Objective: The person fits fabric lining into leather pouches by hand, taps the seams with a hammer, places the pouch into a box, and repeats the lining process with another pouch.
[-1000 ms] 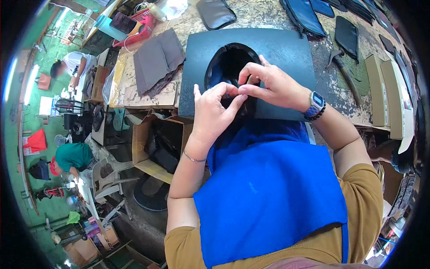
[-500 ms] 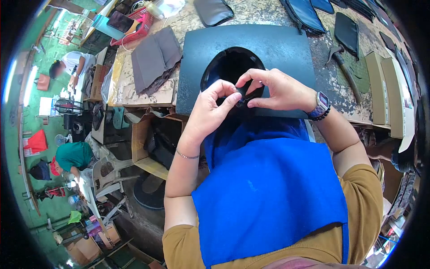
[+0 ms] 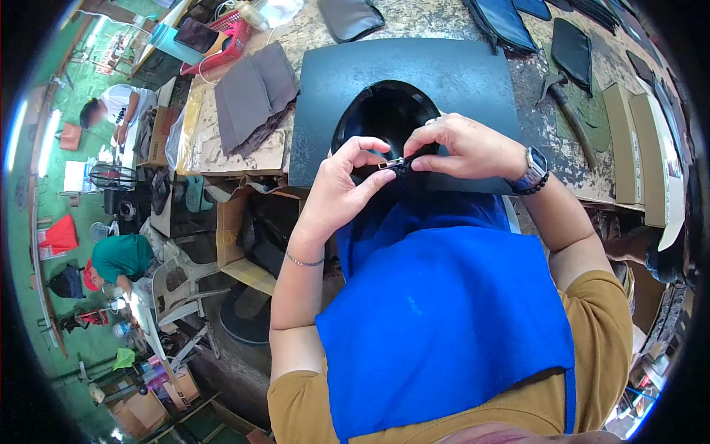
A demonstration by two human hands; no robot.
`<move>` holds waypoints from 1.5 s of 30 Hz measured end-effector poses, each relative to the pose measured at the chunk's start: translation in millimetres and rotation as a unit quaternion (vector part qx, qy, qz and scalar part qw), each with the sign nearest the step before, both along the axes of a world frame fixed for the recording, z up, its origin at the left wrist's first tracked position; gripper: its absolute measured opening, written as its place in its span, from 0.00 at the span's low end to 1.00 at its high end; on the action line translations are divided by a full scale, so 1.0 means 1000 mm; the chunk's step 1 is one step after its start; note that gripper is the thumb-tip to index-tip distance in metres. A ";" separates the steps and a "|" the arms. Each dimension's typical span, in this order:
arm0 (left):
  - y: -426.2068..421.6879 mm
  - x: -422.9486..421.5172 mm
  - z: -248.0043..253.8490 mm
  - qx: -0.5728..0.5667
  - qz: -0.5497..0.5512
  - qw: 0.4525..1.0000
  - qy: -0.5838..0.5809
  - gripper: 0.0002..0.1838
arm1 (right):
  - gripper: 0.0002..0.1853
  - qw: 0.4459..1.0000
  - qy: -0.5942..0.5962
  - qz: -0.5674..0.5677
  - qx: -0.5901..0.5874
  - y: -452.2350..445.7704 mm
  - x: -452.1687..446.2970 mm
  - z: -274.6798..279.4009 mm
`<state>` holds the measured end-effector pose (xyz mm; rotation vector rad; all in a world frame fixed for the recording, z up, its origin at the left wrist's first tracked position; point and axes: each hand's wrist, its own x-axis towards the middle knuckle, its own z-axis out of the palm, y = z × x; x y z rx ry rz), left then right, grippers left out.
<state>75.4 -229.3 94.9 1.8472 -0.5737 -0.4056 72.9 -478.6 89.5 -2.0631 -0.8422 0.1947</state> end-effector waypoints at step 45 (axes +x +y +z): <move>-0.004 0.084 -0.002 0.063 0.059 0.995 -0.041 0.27 | 0.29 0.988 -0.025 -0.149 0.017 -0.015 0.074 -0.002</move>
